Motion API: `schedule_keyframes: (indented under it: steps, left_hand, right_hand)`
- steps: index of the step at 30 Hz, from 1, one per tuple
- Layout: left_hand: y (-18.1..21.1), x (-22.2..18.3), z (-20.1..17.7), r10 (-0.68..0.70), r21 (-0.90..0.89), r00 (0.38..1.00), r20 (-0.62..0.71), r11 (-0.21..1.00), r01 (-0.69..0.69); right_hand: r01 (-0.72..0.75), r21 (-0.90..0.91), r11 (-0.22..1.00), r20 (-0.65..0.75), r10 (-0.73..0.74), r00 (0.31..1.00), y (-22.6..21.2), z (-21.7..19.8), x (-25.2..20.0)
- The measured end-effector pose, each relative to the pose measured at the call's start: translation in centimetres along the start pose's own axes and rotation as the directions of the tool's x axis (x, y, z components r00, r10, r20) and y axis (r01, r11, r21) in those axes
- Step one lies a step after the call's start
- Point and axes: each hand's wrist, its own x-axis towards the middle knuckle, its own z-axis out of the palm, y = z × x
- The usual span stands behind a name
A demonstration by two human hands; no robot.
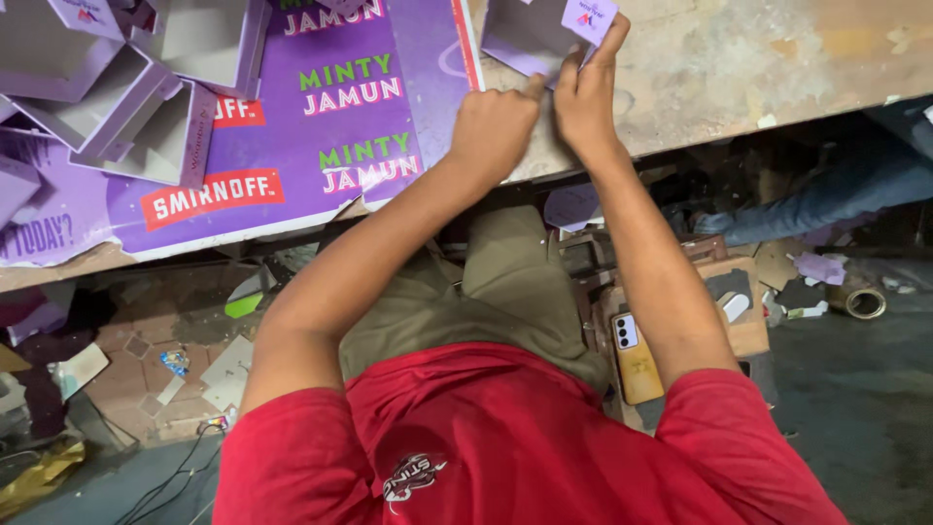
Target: The person assembles small purple cardboard boxes by folding flaps and securing them with a small tool. They handle multiple boxes one at a time, placing finished units aside on the table.
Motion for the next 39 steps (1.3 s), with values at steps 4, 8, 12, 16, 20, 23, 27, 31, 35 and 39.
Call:
schedule_keyframes:
  steps: [4,8,12,16,20,23,27,31,35,39]
  left_hand:
    - [-3.3,-0.4,-0.2,-0.063,0.277,0.998,0.027,0.959,0.053]
    - [-4.7,0.3,-0.2,-0.018,0.236,1.0,0.004,0.972,0.017]
    - [-2.2,-0.8,0.2,0.024,0.096,1.0,0.005,0.995,-0.024]
    - [0.0,-1.2,0.1,0.104,-0.083,0.994,0.014,0.991,-0.103]
    - [-1.9,-0.2,-1.0,0.004,-0.075,0.999,0.033,0.997,-0.002]
    - [-4.3,-0.1,-1.2,-0.067,0.097,0.998,0.012,0.993,0.065]
    - [-6.0,1.0,-0.7,0.074,0.187,0.996,0.039,0.979,-0.08]
    - [-4.9,0.5,-0.1,0.027,0.086,0.99,0.141,0.996,-0.039]
    - [-2.6,0.8,-1.1,0.125,-0.082,0.988,0.087,0.99,-0.118]
    - [-1.0,1.3,-1.2,0.109,-0.351,0.986,0.128,0.934,-0.057]
  right_hand:
    - [0.014,-0.114,0.993,-0.044,-0.02,0.999,-0.6,0.8,-0.8]
    - [-0.024,-0.123,0.992,-0.062,0.017,0.998,-0.5,1.6,-0.5]
    - [-0.029,-0.117,0.993,-0.093,0.018,0.996,-0.1,2.0,-0.8]
    - [-0.139,-0.048,0.989,-0.074,0.135,0.988,0.0,1.8,-0.9]
    - [-0.022,-0.072,0.997,-0.068,0.017,0.998,-0.1,1.5,-0.5]
    - [-0.059,-0.118,0.991,-0.058,0.052,0.997,-0.3,1.5,-1.2]
    - [0.027,-0.141,0.99,-0.07,-0.038,0.997,-0.6,1.8,-0.6]
    - [-0.026,-0.101,0.995,-0.052,0.021,0.998,-0.2,1.9,-1.3]
    - [-0.061,-0.006,0.998,-0.031,0.061,0.998,-0.4,1.7,-0.9]
    - [-0.06,-0.032,0.998,-0.017,0.059,0.998,-1.1,1.3,-0.9]
